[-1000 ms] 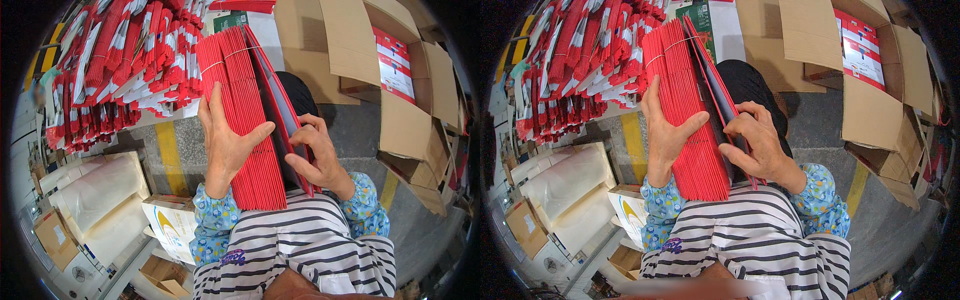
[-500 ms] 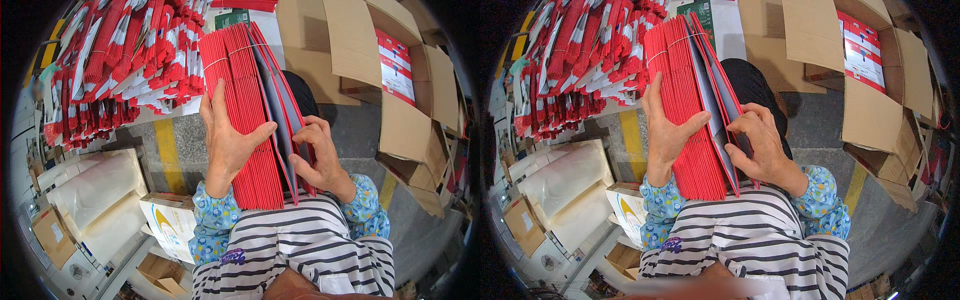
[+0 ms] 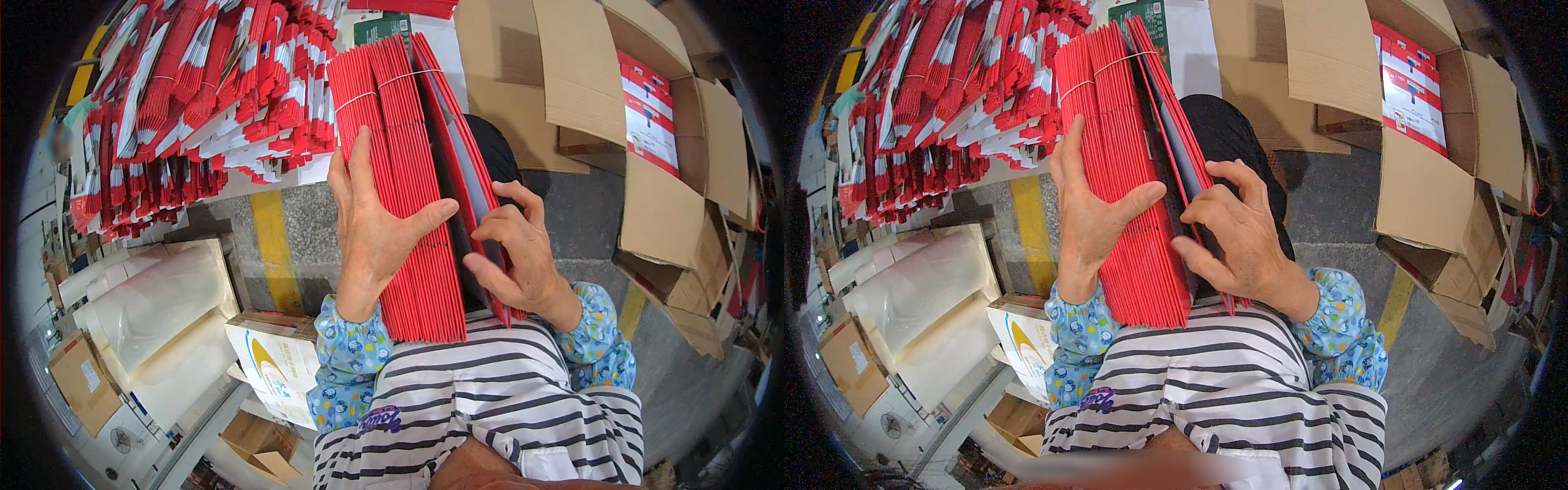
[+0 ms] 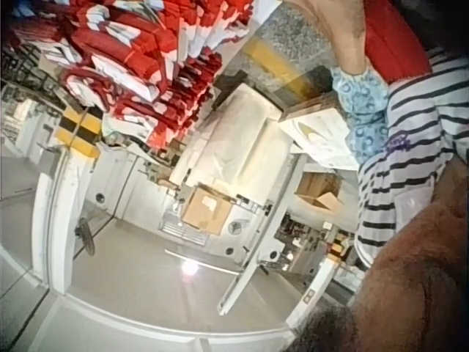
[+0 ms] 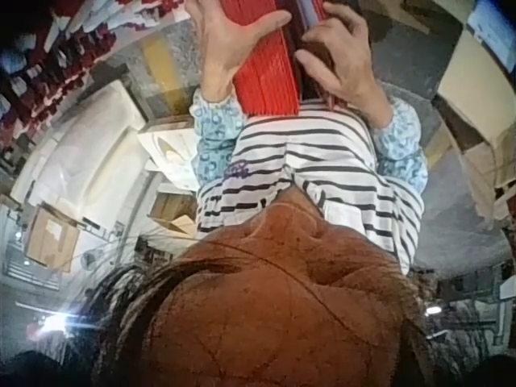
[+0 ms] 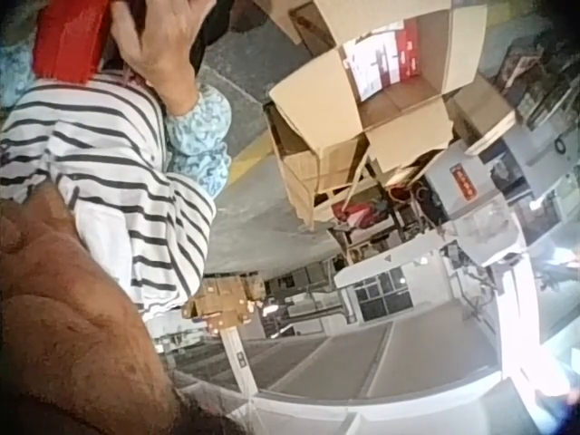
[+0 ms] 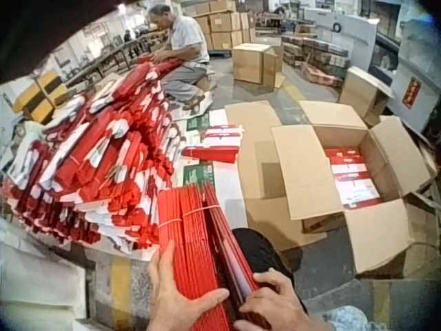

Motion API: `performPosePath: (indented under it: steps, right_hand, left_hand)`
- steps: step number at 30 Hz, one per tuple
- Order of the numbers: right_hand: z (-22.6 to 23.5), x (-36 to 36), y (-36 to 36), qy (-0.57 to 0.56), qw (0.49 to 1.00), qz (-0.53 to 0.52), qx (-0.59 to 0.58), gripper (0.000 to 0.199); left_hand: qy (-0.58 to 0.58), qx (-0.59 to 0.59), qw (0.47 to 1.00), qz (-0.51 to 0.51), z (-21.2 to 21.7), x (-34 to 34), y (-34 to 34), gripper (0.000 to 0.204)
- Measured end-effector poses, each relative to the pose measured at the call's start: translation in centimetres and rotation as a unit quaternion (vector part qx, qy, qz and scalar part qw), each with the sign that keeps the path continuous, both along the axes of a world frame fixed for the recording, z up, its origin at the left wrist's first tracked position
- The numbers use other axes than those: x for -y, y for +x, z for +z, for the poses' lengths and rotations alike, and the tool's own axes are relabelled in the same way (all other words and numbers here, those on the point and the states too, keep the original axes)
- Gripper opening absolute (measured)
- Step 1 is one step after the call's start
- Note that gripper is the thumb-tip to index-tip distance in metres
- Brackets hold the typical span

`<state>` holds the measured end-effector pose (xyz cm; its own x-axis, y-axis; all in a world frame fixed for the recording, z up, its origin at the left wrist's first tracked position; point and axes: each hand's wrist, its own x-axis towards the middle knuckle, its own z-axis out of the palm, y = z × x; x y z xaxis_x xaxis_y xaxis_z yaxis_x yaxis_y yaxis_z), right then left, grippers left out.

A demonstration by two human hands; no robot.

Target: Picking up stacks of paper packets, checking/counting them, and placing them into cardboard shipping boxes.

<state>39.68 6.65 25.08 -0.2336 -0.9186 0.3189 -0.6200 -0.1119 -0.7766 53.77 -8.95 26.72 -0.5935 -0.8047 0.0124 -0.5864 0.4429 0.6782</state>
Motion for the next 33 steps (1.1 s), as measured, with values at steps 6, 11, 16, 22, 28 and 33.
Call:
performPosePath:
  steps: [6,11,16,22,28,33]
  right_hand:
    - [0.3,0.5,0.5,0.017,0.998,-0.018,-0.053,0.037]
    - [0.2,0.2,0.0,0.016,1.0,0.0,0.016,0.03]
    - [-0.3,0.0,-0.2,-0.057,0.989,-0.072,0.119,0.028]
    - [0.5,0.1,-0.2,0.002,1.0,-0.003,0.004,0.023]
    - [0.3,0.4,0.5,0.014,0.999,-0.013,-0.041,0.043]
    - [0.5,0.4,0.5,0.019,1.0,-0.001,-0.02,0.039]
  left_hand:
    - [-0.002,-0.002,1.0,0.002,0.1,0.0,-0.1,0.12]
    - [0.008,-0.004,1.0,0.0,0.2,0.0,-0.1,0.119]
    - [0.002,-0.001,1.0,-0.001,0.1,0.0,0.0,0.117]
    - [0.004,-0.001,1.0,-0.001,0.3,-0.1,-0.2,0.117]
    - [0.002,-0.005,1.0,-0.003,0.4,-0.2,-0.3,0.118]
    - [0.005,-0.001,1.0,-0.003,0.3,-0.1,-0.1,0.118]
